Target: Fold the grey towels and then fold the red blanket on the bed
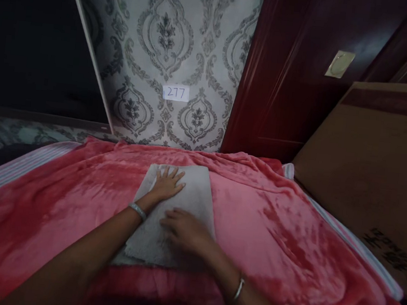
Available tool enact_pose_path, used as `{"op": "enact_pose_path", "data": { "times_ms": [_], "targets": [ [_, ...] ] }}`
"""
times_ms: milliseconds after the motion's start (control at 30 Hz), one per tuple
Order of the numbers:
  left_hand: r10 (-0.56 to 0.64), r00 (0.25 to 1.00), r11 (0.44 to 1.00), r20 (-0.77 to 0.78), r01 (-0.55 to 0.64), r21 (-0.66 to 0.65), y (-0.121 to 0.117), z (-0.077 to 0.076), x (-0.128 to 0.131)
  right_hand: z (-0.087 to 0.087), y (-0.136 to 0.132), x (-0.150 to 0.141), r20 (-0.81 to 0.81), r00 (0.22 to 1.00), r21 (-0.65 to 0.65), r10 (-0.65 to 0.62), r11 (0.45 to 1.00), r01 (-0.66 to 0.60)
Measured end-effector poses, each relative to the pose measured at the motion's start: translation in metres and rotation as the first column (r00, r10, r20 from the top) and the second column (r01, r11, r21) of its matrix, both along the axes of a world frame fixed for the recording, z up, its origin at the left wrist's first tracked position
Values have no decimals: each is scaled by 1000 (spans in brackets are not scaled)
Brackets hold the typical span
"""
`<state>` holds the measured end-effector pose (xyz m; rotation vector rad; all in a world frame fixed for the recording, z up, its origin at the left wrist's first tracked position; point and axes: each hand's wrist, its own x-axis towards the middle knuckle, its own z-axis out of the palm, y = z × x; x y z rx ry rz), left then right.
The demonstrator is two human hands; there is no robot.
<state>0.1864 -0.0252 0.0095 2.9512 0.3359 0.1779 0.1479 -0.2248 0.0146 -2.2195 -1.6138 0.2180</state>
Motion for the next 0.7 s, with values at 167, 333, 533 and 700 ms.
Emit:
{"op": "enact_pose_path", "data": {
  "times_ms": [167, 333, 533, 700],
  "targets": [
    [-24, 1000, 1000, 15, 24, 1, 2, -5, 3, 36, 37, 78, 118, 921, 168, -372, 921, 351],
    [2, 1000, 1000, -3, -2, -17, 2, -7, 6, 3, 64, 118, 201, 797, 55, -569, 819, 571],
    [-12, 1000, 1000, -17, 11, -25, 2, -6, 7, -29, 60, 125, 175, 804, -19, -568, 815, 580],
    [-51, 997, 998, -62, 50, -22, 1, -3, 4, -23, 58, 125, 172, 802, -22, -572, 812, 583]
  ]
}}
